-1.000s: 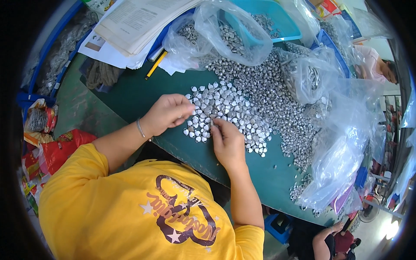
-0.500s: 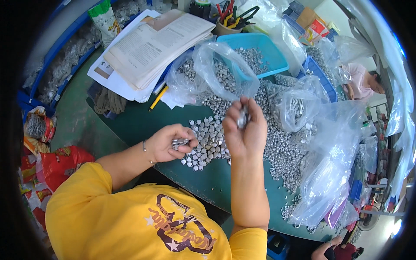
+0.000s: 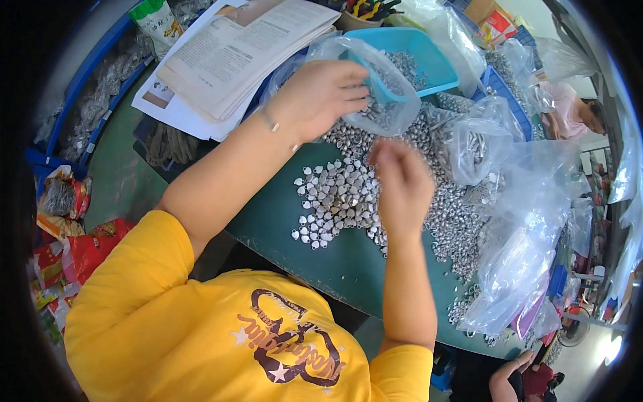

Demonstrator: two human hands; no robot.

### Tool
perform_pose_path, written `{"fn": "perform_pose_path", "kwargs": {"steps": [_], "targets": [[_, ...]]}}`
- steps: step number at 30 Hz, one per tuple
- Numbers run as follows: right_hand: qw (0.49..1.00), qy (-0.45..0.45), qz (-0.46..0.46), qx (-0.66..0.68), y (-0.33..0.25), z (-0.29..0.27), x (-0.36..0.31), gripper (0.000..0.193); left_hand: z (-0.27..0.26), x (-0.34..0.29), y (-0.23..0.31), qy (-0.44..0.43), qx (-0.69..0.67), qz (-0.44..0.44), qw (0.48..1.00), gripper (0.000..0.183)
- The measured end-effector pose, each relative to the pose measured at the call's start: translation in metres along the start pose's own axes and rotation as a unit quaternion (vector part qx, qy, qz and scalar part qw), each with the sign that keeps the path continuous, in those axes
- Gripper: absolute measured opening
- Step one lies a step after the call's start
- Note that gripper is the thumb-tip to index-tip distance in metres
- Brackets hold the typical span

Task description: The person sorts small metal items on a green table by hand, picking up the items from a large pile and grouping them together.

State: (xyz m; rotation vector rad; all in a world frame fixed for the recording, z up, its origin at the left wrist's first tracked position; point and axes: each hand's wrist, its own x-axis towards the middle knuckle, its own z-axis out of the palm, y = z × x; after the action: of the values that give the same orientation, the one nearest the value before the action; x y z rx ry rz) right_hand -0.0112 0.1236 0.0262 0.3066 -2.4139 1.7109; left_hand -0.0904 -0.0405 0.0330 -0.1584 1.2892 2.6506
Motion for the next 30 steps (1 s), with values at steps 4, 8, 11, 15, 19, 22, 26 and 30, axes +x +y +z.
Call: {"fn": "perform_pose_path", "kwargs": {"steps": [4, 8, 11, 15, 19, 22, 26, 30], "targets": [[0.917, -0.245, -0.258, -0.182, 0.023, 0.027, -0.081, 0.027, -0.036, -0.062, -0.023, -0.073, 0.400, 0.171, 0.898, 0.019], [0.894, -0.242, -0.259, -0.275, 0.045, 0.019, -0.112, 0.030, -0.080, -0.100, -0.051, -0.090, 0.634, 0.196, 0.743, 0.029], [0.938, -0.176, -0.194, -0.226, 0.055, 0.002, -0.127, 0.033, -0.081, -0.126, -0.069, -0.152, 0.644, 0.176, 0.729, 0.030], [0.978, -0.068, -0.093, -0.172, 0.056, -0.015, -0.141, 0.032, -0.066, -0.142, -0.087, -0.231, 0.593, 0.178, 0.750, 0.029], [0.976, 0.039, -0.045, -0.210, 0.062, -0.024, -0.154, 0.020, -0.061, -0.144, -0.091, -0.276, 0.605, 0.175, 0.726, 0.031], [0.978, 0.037, -0.013, -0.203, 0.059, -0.015, -0.152, 0.020, -0.061, -0.142, -0.099, -0.301, 0.588, 0.164, 0.733, 0.032], [0.968, 0.029, -0.023, -0.249, 0.062, -0.008, -0.141, 0.016, -0.054, -0.138, -0.099, -0.291, 0.587, 0.160, 0.738, 0.027], [0.988, 0.031, 0.020, -0.149, 0.064, -0.018, -0.143, 0.012, -0.057, -0.141, -0.098, -0.275, 0.647, 0.224, 0.675, 0.020]]}}
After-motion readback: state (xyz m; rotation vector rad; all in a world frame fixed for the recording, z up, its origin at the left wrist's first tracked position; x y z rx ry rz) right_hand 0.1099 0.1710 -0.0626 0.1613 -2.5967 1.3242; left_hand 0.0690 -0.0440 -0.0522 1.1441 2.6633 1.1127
